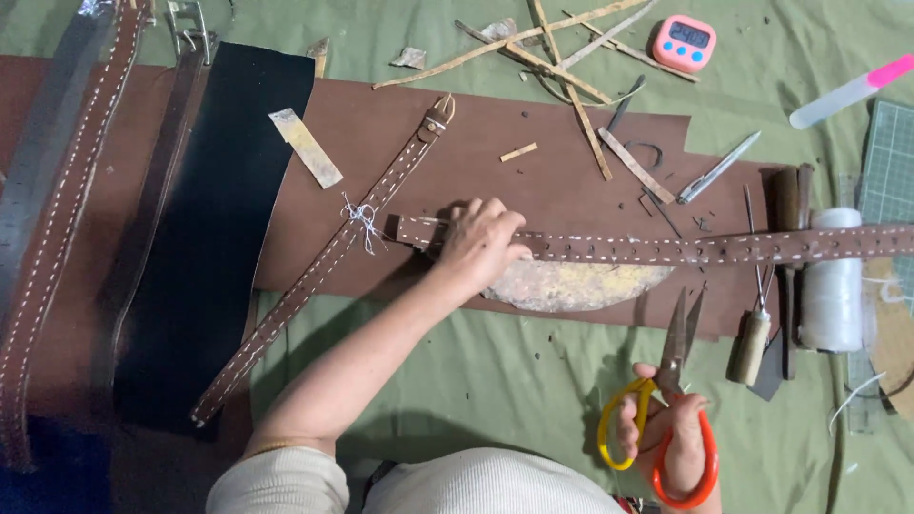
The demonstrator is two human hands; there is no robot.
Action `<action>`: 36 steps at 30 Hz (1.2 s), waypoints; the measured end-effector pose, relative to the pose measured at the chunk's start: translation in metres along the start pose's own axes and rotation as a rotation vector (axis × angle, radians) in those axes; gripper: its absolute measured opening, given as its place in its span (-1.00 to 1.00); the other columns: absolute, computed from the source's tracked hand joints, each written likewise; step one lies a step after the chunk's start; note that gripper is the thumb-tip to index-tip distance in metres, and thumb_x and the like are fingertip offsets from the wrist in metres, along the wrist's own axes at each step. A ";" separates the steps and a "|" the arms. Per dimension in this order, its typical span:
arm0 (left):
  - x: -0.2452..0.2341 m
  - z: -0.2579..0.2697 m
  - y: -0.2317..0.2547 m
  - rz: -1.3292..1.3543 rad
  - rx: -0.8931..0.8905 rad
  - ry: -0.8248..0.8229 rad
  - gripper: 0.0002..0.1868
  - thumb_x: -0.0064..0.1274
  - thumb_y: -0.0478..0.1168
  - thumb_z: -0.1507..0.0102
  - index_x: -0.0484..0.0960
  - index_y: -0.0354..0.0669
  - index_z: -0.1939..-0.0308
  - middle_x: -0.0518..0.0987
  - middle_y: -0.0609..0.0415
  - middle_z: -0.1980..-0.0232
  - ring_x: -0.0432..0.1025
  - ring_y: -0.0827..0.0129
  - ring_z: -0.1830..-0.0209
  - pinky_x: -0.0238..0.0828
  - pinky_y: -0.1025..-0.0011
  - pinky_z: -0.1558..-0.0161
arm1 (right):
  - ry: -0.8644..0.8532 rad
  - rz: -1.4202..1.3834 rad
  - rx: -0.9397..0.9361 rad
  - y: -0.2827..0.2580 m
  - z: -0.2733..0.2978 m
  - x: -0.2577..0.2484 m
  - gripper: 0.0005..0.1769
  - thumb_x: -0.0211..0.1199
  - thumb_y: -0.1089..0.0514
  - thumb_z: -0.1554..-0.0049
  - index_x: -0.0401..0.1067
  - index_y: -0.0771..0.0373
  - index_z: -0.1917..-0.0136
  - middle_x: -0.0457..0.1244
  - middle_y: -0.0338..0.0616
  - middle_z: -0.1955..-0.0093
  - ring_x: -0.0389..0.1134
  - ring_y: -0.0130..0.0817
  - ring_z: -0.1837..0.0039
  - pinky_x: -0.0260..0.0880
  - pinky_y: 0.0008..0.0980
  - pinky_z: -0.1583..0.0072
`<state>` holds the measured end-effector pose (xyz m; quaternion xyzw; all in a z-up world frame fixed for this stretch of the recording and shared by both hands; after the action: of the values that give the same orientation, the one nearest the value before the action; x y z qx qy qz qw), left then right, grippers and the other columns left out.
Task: Punching a series of holes into a leather strap using a manual punch tool and a mallet, followed by trimming the leather with scissors.
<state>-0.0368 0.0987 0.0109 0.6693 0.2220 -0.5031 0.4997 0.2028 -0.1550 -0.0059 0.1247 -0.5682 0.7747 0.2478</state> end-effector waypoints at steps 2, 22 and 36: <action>0.008 0.002 0.000 0.008 0.040 0.085 -0.59 0.38 0.05 -0.12 0.69 0.01 0.05 0.58 0.00 0.07 0.38 0.05 0.00 0.31 0.02 -0.03 | 0.199 0.148 0.183 0.010 -0.001 -0.019 -0.29 -0.15 -0.43 -0.32 0.30 0.17 -0.37 0.18 0.00 0.27 0.11 -0.30 0.42 0.11 -0.34 0.47; -0.066 0.045 0.087 -0.010 0.518 0.638 -0.80 0.21 -0.38 -0.24 0.52 -0.09 0.40 0.42 0.16 0.27 0.32 0.28 0.30 0.31 0.18 0.05 | 0.433 0.060 -0.182 -0.071 -0.084 -0.031 -0.60 0.13 -0.13 -0.38 0.18 0.08 -0.34 0.25 -0.07 0.17 0.41 -0.19 0.18 0.50 -0.29 0.20; -0.087 0.070 0.103 0.130 0.592 0.734 -0.82 0.10 -0.44 -0.32 0.55 -0.01 0.22 0.62 0.08 0.01 0.52 0.16 -0.01 0.13 0.04 -0.12 | 0.623 -0.092 -0.216 -0.092 -0.103 -0.013 -0.68 0.36 0.23 -0.16 0.24 0.12 0.31 0.24 -0.29 0.22 0.28 -0.21 0.33 0.45 -0.31 0.19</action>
<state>-0.0199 0.0121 0.1348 0.9290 0.1887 -0.2424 0.2066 0.2711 -0.0395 0.0300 -0.1198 -0.5378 0.6988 0.4562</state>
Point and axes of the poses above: each hand's wrist, its own z-axis away from the middle knuckle, its own x-axis out of the palm, y = z × x, the point moved 7 cm from there along -z, towards the middle knuckle
